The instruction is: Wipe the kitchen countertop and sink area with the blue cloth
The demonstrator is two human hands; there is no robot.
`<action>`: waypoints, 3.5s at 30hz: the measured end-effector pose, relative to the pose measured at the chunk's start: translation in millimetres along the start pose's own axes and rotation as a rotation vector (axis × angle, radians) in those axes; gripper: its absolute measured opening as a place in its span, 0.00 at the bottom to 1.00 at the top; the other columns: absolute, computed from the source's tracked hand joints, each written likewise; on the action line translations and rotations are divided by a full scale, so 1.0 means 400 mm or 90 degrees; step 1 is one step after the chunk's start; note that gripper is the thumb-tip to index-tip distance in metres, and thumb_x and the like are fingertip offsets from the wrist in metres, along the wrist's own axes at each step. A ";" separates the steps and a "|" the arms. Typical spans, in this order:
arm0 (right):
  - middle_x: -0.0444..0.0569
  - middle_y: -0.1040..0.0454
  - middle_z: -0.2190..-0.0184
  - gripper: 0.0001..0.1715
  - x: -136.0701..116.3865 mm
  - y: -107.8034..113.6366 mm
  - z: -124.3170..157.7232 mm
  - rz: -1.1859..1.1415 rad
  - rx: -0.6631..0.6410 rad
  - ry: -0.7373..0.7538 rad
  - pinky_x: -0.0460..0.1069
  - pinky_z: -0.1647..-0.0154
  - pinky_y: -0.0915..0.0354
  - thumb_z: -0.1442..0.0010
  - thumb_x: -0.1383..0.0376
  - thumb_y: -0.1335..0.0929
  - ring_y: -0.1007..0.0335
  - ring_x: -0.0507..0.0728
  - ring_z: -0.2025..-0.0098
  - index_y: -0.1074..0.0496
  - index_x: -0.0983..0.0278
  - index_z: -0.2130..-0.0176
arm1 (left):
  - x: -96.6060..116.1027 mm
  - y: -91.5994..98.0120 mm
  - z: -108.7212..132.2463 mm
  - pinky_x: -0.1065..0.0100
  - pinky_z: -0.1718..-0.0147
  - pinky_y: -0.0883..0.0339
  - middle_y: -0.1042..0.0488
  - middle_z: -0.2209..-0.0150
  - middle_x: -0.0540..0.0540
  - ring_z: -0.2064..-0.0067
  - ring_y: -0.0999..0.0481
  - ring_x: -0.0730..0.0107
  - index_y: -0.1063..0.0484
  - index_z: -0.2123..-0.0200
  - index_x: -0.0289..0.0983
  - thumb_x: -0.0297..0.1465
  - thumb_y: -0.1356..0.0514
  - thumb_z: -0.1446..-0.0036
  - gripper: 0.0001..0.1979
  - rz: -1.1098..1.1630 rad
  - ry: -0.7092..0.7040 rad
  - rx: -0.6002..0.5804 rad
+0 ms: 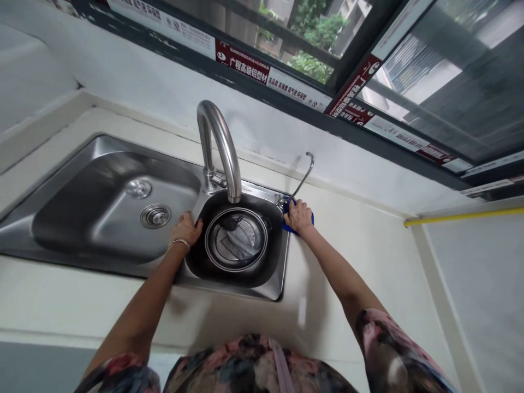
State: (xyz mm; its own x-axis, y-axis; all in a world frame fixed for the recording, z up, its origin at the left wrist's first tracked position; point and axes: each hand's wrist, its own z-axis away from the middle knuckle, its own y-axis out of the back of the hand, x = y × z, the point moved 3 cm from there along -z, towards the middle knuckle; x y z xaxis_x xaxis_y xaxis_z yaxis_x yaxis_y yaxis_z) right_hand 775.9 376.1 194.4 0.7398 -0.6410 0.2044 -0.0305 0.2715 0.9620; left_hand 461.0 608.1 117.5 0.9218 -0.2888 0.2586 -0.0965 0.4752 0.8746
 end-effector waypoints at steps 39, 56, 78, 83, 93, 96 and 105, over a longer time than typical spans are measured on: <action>0.63 0.26 0.51 0.36 0.390 -0.279 0.439 -0.231 0.314 -0.475 0.59 0.49 0.35 0.33 0.48 0.40 0.29 0.68 0.51 0.26 0.68 0.40 | 0.642 -0.241 0.152 0.66 0.47 0.27 0.18 0.60 0.47 0.56 0.20 0.68 0.35 0.32 0.35 0.24 0.44 0.37 0.29 0.312 -0.474 -0.067; 0.61 0.27 0.51 0.37 0.408 -0.285 0.430 -0.233 0.311 -0.487 0.60 0.48 0.35 0.35 0.46 0.40 0.30 0.68 0.51 0.25 0.66 0.41 | 0.672 -0.256 0.134 0.61 0.47 0.28 0.23 0.48 0.44 0.48 0.21 0.59 0.48 0.25 0.56 0.28 0.48 0.34 0.36 0.181 -0.368 -0.125; 0.61 0.27 0.51 0.37 0.425 -0.287 0.410 -0.221 0.313 -0.480 0.60 0.47 0.35 0.34 0.46 0.41 0.30 0.67 0.51 0.26 0.66 0.41 | 0.658 -0.282 0.122 0.61 0.53 0.28 0.26 0.49 0.43 0.55 0.21 0.58 0.39 0.29 0.51 0.29 0.49 0.34 0.32 0.110 -0.518 -0.059; 0.61 0.27 0.52 0.38 0.427 -0.287 0.410 -0.224 0.307 -0.483 0.60 0.48 0.35 0.34 0.46 0.41 0.30 0.67 0.51 0.26 0.67 0.41 | 0.663 -0.270 0.095 0.61 0.52 0.28 0.24 0.47 0.42 0.52 0.21 0.58 0.39 0.28 0.50 0.30 0.49 0.33 0.31 0.045 -0.594 -0.060; 0.60 0.26 0.52 0.37 0.431 -0.293 0.411 -0.217 0.318 -0.480 0.59 0.49 0.35 0.35 0.46 0.41 0.30 0.67 0.51 0.25 0.66 0.41 | 0.649 -0.259 0.076 0.61 0.51 0.28 0.24 0.46 0.42 0.52 0.21 0.57 0.40 0.28 0.51 0.28 0.49 0.34 0.33 0.029 -0.644 -0.079; 0.60 0.27 0.52 0.36 0.430 -0.293 0.411 -0.219 0.311 -0.487 0.59 0.48 0.35 0.34 0.46 0.40 0.31 0.67 0.51 0.25 0.66 0.41 | 0.654 -0.246 0.068 0.58 0.52 0.28 0.24 0.45 0.41 0.52 0.20 0.55 0.40 0.28 0.52 0.29 0.49 0.34 0.33 -0.010 -0.665 -0.079; 0.60 0.28 0.51 0.35 0.429 -0.287 0.409 -0.231 0.301 -0.481 0.59 0.49 0.35 0.34 0.47 0.40 0.31 0.67 0.51 0.26 0.65 0.40 | 0.641 -0.241 0.088 0.60 0.54 0.28 0.26 0.44 0.42 0.54 0.20 0.57 0.41 0.28 0.51 0.30 0.50 0.34 0.32 -0.073 -0.687 -0.083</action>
State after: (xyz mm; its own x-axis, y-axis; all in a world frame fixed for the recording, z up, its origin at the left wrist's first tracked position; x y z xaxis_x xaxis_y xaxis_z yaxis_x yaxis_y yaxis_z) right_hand 796.4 117.6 148.6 0.1345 -0.9672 -0.2153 -0.2748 -0.2452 0.9297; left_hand 693.3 458.8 113.8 0.1017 -0.8833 0.4576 0.0684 0.4651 0.8826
